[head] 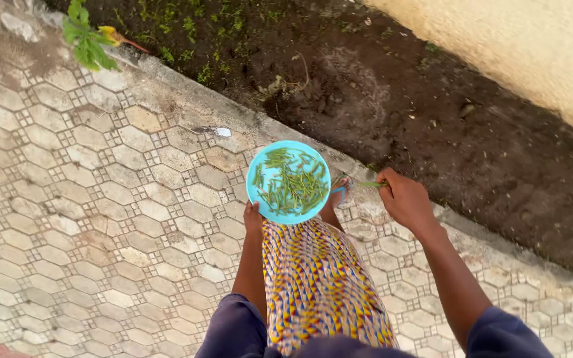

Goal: Picking or sorting green beans from a plant or bowl.

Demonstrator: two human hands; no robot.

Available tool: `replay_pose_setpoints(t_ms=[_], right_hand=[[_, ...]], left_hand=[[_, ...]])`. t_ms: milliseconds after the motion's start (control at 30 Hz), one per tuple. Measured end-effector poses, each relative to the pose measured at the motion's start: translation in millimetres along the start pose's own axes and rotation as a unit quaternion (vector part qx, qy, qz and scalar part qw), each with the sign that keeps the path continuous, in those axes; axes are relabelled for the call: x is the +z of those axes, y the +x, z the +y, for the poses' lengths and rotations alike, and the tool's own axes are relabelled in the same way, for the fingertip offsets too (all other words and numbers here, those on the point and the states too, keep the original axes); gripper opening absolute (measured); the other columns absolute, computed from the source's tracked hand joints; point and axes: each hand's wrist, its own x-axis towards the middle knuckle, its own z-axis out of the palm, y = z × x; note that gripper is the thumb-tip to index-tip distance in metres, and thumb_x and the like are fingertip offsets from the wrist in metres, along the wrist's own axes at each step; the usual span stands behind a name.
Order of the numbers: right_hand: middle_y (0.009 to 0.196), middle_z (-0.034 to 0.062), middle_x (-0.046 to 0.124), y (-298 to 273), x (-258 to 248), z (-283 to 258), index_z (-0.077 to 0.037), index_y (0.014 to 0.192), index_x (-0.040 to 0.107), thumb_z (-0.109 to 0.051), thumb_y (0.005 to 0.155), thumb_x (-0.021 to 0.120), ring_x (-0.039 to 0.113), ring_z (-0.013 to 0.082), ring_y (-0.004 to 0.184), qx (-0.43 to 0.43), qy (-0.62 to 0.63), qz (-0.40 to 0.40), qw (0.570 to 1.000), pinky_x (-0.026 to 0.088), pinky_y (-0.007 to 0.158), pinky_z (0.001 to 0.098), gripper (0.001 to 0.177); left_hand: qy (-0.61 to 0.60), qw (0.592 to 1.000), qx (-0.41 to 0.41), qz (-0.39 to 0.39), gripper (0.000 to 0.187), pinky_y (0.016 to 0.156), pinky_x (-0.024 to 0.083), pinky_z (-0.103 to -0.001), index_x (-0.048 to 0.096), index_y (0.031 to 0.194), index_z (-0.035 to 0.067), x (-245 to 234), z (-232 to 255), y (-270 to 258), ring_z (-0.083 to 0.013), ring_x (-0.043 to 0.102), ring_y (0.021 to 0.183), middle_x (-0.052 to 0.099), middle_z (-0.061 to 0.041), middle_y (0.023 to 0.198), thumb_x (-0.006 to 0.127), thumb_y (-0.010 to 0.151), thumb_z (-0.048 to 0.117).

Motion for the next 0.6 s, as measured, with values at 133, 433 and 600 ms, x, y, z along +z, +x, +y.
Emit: replay_pose_setpoints(t_ms=[133,433,600], right_hand=[[0.079,0.0153,0.070,52,74,-4,-0.012,0.109,0.064,-0.019,0.092,0.055,0.066,0.0367,0.063,0.029,-0.009,-0.051,0.998,0.048,0.061,0.0520,0.020],[0.083,0.0150,0.072,138,276,10,-0.013,0.103,0.064,-0.021,0.087,0.062,0.070,0.0388,0.077,-0.029,-0.030,-0.130,0.991,0.054,0.069,0.0520,0.017],[0.098,0.0111,0.074,185,329,-8,-0.012,0.101,0.060,-0.014,0.088,0.061,0.070,0.0364,0.085,-0.069,-0.032,-0.144,0.987,0.054,0.072,0.0498,0.013]], left_hand=[[0.041,0.999,-0.017,-0.004,0.034,0.071,0.059,-0.033,0.060,0.137,0.013,-10,-9,42,-0.0133,0.069,0.088,0.071,0.000,0.107,0.055,0.104,0.024],[-0.007,1.000,0.012,-0.024,0.029,0.051,0.041,-0.026,0.063,0.131,0.012,-20,-96,260,-0.0054,0.052,0.061,0.063,0.006,0.081,0.054,0.108,0.025],[-0.005,0.991,0.131,-0.012,0.028,0.071,0.050,-0.023,0.065,0.132,0.007,-20,-117,377,-0.0038,0.058,0.082,0.069,0.005,0.102,0.055,0.109,0.018]])
